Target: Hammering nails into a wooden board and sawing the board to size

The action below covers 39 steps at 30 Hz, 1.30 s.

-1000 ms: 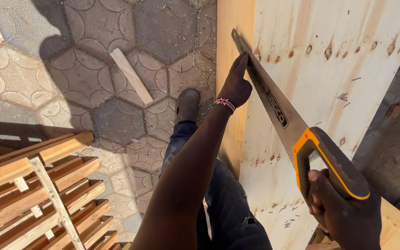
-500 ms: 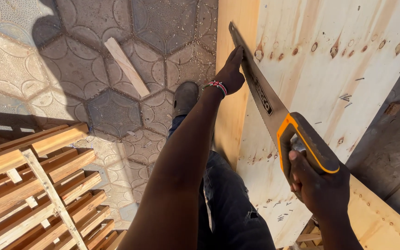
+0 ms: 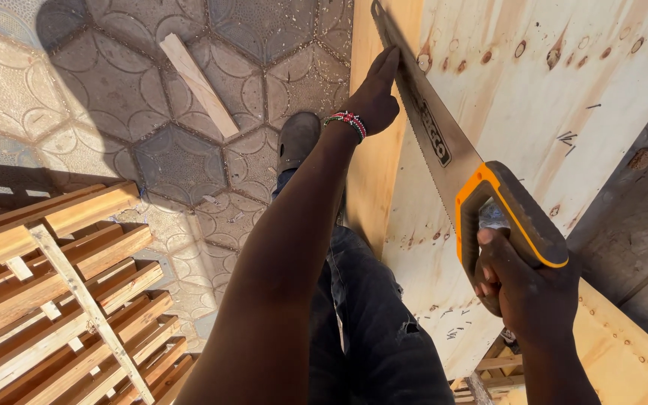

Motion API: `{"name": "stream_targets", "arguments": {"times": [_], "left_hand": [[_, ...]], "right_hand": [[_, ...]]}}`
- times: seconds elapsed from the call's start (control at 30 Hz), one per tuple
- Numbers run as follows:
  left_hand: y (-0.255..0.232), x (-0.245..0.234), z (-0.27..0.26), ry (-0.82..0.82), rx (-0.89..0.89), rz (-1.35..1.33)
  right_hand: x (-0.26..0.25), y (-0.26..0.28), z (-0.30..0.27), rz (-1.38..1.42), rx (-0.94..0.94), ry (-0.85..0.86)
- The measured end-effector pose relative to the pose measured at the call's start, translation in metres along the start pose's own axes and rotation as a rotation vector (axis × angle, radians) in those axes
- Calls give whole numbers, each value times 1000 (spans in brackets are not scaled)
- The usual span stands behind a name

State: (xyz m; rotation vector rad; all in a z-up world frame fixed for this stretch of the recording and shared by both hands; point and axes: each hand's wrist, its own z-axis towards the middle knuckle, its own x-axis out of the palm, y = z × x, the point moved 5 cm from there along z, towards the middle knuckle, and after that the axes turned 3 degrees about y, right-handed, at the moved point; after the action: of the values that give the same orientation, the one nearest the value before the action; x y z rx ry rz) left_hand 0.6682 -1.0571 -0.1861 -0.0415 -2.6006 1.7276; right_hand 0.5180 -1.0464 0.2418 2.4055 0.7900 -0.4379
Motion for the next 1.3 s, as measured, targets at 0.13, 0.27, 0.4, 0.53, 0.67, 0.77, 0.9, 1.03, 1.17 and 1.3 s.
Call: {"name": "stream_targets", "arguments": {"times": [0.13, 0.27, 0.4, 0.53, 0.67, 0.77, 0.9, 1.03, 1.17, 1.3], "left_hand": [[-51, 6, -40, 15, 57, 61], [-34, 27, -40, -32, 76, 17], [-2, 49, -53, 49, -140, 14], [-39, 27, -72, 20, -73, -13], [-69, 47, -96, -39, 26, 28], [-21, 53, -86, 14, -139, -20], [-25, 56, -107, 75, -227, -20], [-87, 48, -151, 84, -149, -72], [-54, 61, -145, 39, -131, -61], [14, 77, -122, 89, -230, -82]], "right_hand": [[-29, 8, -25, 21, -83, 33], [-18, -20, 0, 69, -73, -23], [17, -22, -2, 14, 17, 9], [3, -18, -29, -56, 36, 40], [-19, -29, -41, -73, 151, -59], [18, -41, -4, -63, 124, -55], [33, -54, 1, 0, -145, 62], [-11, -60, -31, -57, -32, 78], [6, -68, -11, -94, -106, 60], [35, -81, 4, -34, -164, 54]]}}
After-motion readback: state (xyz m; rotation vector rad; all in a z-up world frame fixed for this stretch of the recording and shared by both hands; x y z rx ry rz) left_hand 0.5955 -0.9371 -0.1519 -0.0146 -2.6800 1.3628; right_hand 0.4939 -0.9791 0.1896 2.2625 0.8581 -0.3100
